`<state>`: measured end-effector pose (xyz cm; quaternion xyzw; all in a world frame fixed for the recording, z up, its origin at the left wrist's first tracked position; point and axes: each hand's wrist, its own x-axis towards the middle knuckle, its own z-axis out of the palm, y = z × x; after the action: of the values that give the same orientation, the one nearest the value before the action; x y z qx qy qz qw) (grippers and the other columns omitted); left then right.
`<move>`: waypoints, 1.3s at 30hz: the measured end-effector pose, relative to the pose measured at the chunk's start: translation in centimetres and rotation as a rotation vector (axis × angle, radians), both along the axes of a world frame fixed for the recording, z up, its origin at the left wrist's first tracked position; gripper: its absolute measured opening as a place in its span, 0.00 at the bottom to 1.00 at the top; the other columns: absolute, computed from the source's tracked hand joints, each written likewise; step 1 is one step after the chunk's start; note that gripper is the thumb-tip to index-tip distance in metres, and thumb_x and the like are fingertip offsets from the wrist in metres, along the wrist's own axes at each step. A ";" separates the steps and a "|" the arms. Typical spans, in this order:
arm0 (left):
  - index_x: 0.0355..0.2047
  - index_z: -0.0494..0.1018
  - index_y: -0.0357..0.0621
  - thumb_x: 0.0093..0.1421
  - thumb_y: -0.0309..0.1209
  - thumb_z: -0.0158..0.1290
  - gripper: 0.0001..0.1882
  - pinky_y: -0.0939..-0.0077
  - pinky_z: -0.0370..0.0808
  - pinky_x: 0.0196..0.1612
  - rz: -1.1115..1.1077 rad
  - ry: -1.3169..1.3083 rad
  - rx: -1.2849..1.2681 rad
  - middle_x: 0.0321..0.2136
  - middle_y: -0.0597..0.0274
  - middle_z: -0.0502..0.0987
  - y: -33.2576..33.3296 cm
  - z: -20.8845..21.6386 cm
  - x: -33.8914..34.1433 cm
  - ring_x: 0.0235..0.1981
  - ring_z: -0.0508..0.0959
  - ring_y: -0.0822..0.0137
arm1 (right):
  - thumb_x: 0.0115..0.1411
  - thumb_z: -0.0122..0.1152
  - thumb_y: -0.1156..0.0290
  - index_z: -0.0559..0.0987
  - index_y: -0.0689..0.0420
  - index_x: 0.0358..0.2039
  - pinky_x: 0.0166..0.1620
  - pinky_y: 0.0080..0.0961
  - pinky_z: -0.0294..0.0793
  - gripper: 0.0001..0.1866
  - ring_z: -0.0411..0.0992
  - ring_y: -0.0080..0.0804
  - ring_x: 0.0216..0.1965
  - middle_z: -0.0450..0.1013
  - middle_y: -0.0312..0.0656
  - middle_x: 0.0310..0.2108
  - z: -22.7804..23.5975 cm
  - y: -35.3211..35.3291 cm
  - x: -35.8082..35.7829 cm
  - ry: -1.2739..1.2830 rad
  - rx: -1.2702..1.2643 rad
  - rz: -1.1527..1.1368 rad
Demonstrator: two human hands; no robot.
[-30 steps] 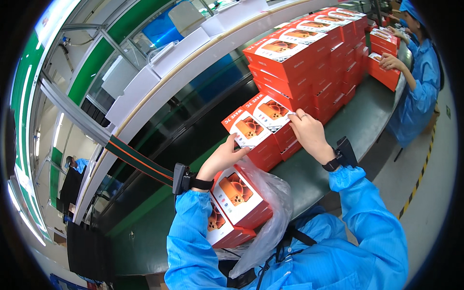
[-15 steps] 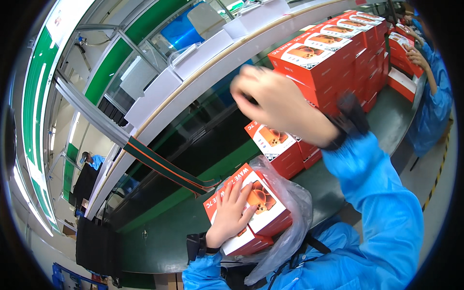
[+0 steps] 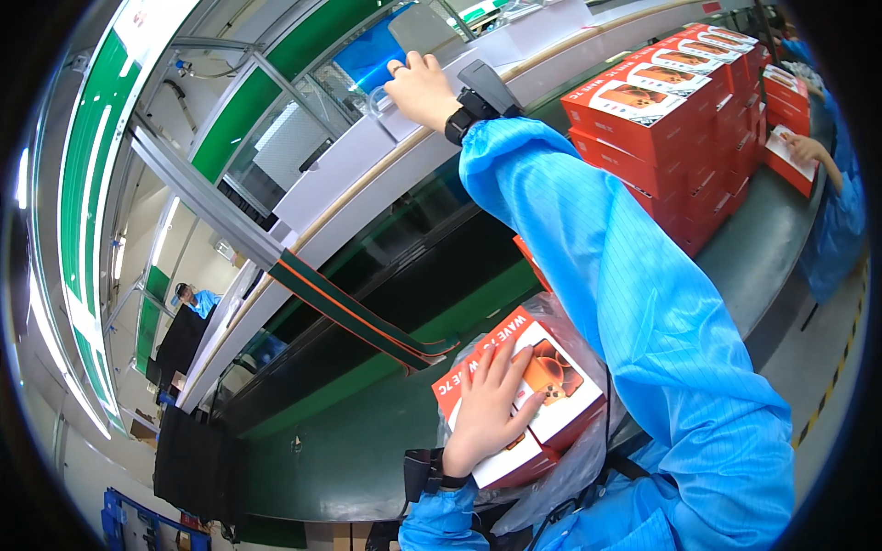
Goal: Applying labels to smartphone boxes and stacking them on an assembly line.
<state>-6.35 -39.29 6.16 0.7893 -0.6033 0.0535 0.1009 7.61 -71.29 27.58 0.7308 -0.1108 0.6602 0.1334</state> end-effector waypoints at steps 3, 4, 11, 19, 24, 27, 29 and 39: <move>0.60 0.57 0.49 0.58 0.51 0.44 0.33 0.38 0.43 0.59 -0.003 0.005 -0.001 0.61 0.46 0.53 0.0 -0.1 0.0 0.62 0.51 0.40 | 0.49 0.54 0.73 0.80 0.51 0.23 0.46 0.36 0.62 0.06 0.65 0.39 0.43 0.70 0.36 0.38 0.2 -0.7 0.2 0.052 -0.034 -0.035; 0.60 0.57 0.49 0.58 0.51 0.44 0.33 0.38 0.43 0.59 -0.004 0.003 0.004 0.61 0.46 0.53 -0.1 0.0 0.0 0.62 0.51 0.40 | 0.49 0.54 0.73 0.80 0.51 0.23 0.46 0.36 0.62 0.06 0.65 0.39 0.43 0.70 0.36 0.38 0.3 -0.9 0.3 0.052 -0.036 -0.034; 0.60 0.57 0.48 0.58 0.51 0.44 0.33 0.39 0.43 0.59 0.004 -0.006 -0.007 0.61 0.47 0.53 0.1 -0.1 0.2 0.62 0.51 0.40 | 0.49 0.60 0.67 0.80 0.49 0.22 0.47 0.35 0.62 0.03 0.65 0.37 0.44 0.69 0.35 0.36 1.2 -0.7 -0.4 0.083 0.098 0.072; 0.60 0.58 0.49 0.58 0.51 0.44 0.32 0.39 0.44 0.59 0.001 0.029 0.002 0.61 0.47 0.53 -0.2 0.3 -0.2 0.62 0.50 0.40 | 0.54 0.55 0.59 0.80 0.51 0.25 0.43 0.38 0.67 0.11 0.70 0.42 0.40 0.73 0.39 0.34 1.1 -4.2 -1.5 -0.165 0.224 0.079; 0.59 0.58 0.49 0.58 0.50 0.44 0.32 0.38 0.43 0.59 0.039 0.040 -0.034 0.61 0.46 0.53 0.5 -0.1 0.1 0.62 0.50 0.41 | 0.56 0.50 0.56 0.79 0.53 0.29 0.39 0.40 0.70 0.16 0.73 0.46 0.36 0.75 0.46 0.31 0.3 -5.7 -2.5 0.171 0.393 0.113; 0.55 0.63 0.47 0.57 0.45 0.49 0.28 0.44 0.49 0.60 -0.003 0.077 -0.080 0.59 0.46 0.57 0.6 0.4 0.1 0.61 0.55 0.46 | 0.55 0.52 0.58 0.77 0.56 0.35 0.43 0.40 0.68 0.16 0.71 0.46 0.40 0.73 0.47 0.35 -0.7 -6.5 -2.2 0.137 0.331 0.107; 0.52 0.66 0.45 0.56 0.40 0.51 0.24 0.51 0.55 0.58 0.005 0.290 -0.227 0.57 0.47 0.60 1.6 0.6 1.2 0.59 0.59 0.49 | 0.55 0.52 0.58 0.76 0.57 0.38 0.46 0.42 0.66 0.17 0.70 0.45 0.43 0.72 0.46 0.37 -1.2 -6.7 -2.2 0.022 0.224 0.077; 0.41 0.68 0.34 0.60 0.28 0.44 0.12 0.71 0.67 0.47 0.687 -0.117 -1.460 0.39 0.54 0.69 17.2 8.0 25.3 0.41 0.70 0.63 | 0.54 0.55 0.64 0.70 0.59 0.41 0.52 0.37 0.61 0.17 0.63 0.44 0.50 0.65 0.47 0.45 -6.6 7.2 -12.7 0.044 0.124 0.661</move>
<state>18.92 -22.08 14.18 0.6614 -0.1441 0.5032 0.5372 -5.07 -64.09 21.02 0.7480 0.0954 0.6438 -0.1303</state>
